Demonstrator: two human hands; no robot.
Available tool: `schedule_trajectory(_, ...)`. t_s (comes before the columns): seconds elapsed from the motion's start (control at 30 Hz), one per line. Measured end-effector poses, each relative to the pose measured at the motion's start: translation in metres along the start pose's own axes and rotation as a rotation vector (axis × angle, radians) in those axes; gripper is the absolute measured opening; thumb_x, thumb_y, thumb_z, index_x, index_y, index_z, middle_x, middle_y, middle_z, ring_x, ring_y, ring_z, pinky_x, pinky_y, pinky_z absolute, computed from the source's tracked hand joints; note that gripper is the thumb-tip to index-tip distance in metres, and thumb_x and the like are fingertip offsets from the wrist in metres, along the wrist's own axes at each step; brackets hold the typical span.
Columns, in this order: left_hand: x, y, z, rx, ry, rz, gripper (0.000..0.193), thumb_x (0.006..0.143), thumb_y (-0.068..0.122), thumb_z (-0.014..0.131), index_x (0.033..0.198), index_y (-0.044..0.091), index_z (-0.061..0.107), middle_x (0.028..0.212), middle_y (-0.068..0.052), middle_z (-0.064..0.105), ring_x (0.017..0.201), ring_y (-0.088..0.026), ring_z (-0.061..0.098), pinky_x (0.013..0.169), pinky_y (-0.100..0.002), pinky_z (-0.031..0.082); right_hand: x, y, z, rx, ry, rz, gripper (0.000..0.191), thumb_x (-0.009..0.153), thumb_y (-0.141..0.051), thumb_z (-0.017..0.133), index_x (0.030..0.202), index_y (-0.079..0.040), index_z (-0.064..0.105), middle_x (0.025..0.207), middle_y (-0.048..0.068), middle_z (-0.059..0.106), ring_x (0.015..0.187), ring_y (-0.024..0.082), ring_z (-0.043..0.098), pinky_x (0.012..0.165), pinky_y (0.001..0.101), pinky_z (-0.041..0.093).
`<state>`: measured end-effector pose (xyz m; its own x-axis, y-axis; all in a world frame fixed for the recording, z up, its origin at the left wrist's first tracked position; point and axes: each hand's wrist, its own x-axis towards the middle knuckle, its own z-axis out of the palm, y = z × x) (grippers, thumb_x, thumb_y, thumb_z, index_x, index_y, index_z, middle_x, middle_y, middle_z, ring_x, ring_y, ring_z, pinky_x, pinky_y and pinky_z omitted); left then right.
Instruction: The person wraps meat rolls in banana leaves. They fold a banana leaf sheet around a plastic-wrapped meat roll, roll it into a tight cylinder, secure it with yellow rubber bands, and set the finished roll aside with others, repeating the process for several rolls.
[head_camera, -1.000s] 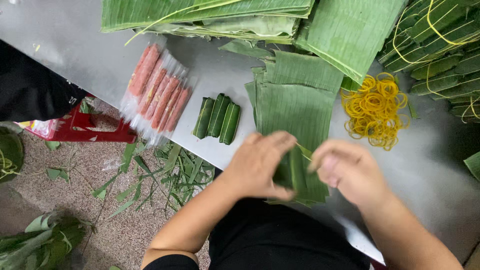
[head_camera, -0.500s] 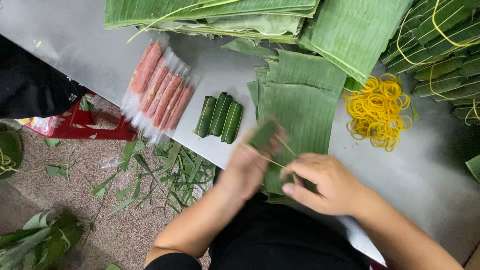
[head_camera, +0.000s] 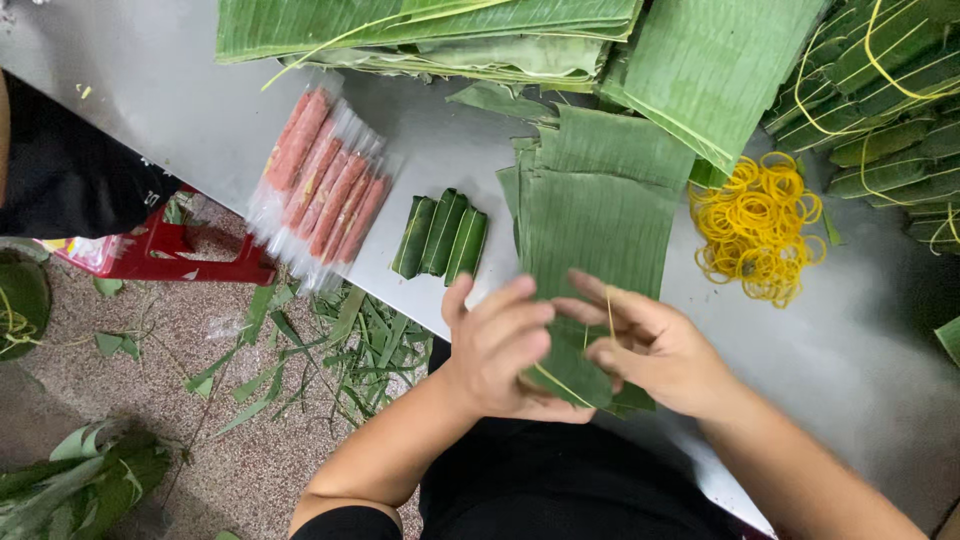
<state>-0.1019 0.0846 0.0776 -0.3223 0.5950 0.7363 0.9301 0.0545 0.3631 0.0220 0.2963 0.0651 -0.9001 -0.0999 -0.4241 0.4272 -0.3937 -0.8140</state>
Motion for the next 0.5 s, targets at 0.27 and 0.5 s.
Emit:
schedule_trajectory(0.27,0.033,0.004,-0.004,-0.182,-0.318,-0.360,0.117,0.062,0.052,0.097,0.151,0.010,0.034,0.159,-0.018,0.046,0.155,-0.041,0.037,0.131,-0.059,0.021,-0.015,-0.003,-0.004,-0.068,-0.092,-0.160,0.065,0.088,-0.020,0.080,0.141,0.005,0.054,0.127,0.009,0.067,0.115,0.018,0.065,0.100,0.0375,0.052)
schedule_trajectory(0.5,0.039,-0.011,-0.014,-0.904,-0.483,-0.398,0.106,0.066,0.038,0.096,0.151,0.012,0.037,0.158,-0.013,0.044,0.154,-0.038,0.032,0.129,-0.051,0.030,0.001,0.000,-0.003,0.417,0.014,-0.011,0.032,0.100,-0.017,0.069,0.119,0.007,0.067,0.104,0.015,0.073,0.088,0.025,0.071,0.077,0.0404,0.060)
